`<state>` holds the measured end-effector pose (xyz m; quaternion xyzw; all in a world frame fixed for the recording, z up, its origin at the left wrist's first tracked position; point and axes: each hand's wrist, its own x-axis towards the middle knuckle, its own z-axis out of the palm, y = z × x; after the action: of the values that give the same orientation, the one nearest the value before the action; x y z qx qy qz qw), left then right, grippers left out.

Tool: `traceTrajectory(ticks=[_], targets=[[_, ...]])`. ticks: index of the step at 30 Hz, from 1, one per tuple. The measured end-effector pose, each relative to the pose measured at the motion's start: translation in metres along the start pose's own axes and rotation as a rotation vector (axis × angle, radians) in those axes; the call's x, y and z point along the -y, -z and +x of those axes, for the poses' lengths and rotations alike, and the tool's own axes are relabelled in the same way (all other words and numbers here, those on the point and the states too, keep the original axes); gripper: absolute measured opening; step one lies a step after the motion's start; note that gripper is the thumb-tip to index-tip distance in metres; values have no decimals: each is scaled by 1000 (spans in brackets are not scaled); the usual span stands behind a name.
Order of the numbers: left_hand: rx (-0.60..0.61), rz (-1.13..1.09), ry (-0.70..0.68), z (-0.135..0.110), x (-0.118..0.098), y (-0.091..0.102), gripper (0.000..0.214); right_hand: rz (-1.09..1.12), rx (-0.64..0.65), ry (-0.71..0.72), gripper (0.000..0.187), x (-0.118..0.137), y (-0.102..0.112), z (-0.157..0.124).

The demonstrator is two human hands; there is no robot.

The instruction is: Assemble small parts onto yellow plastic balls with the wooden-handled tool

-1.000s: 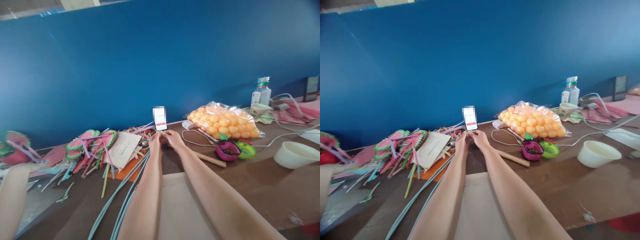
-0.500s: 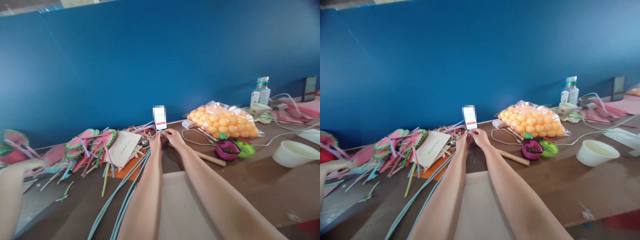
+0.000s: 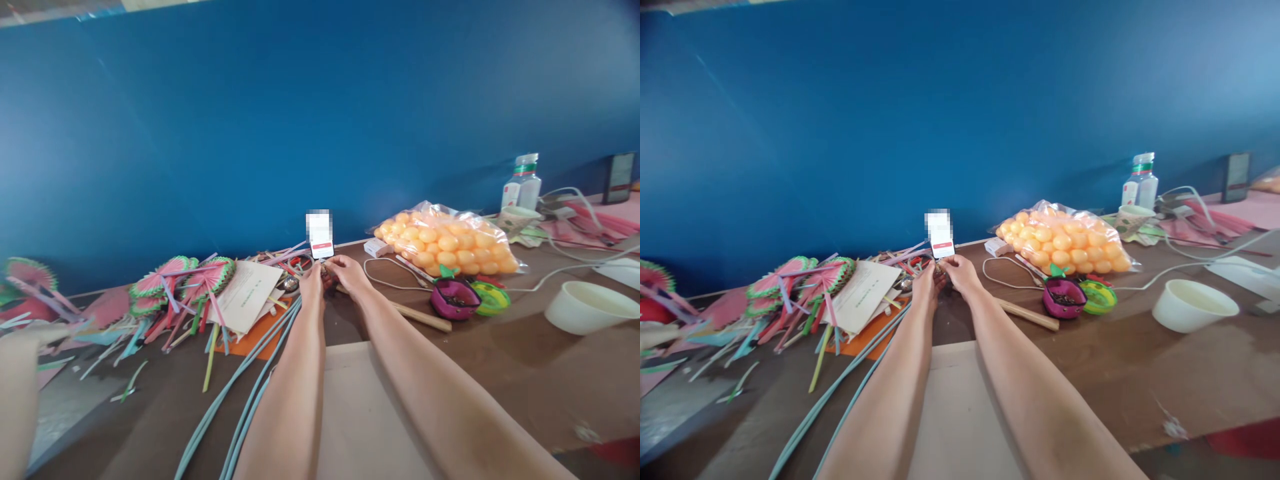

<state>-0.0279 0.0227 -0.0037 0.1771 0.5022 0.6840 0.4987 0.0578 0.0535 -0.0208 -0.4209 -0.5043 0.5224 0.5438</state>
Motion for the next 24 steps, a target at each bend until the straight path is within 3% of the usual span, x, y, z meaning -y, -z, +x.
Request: traceTrajectory(ticks=[15, 24], targets=[[20, -7, 15, -1, -1, -1, 16, 255, -2, -218, 23, 14, -2, -6], [12, 1, 22, 0, -1, 0, 17, 254, 23, -189, 26, 12, -3, -6]])
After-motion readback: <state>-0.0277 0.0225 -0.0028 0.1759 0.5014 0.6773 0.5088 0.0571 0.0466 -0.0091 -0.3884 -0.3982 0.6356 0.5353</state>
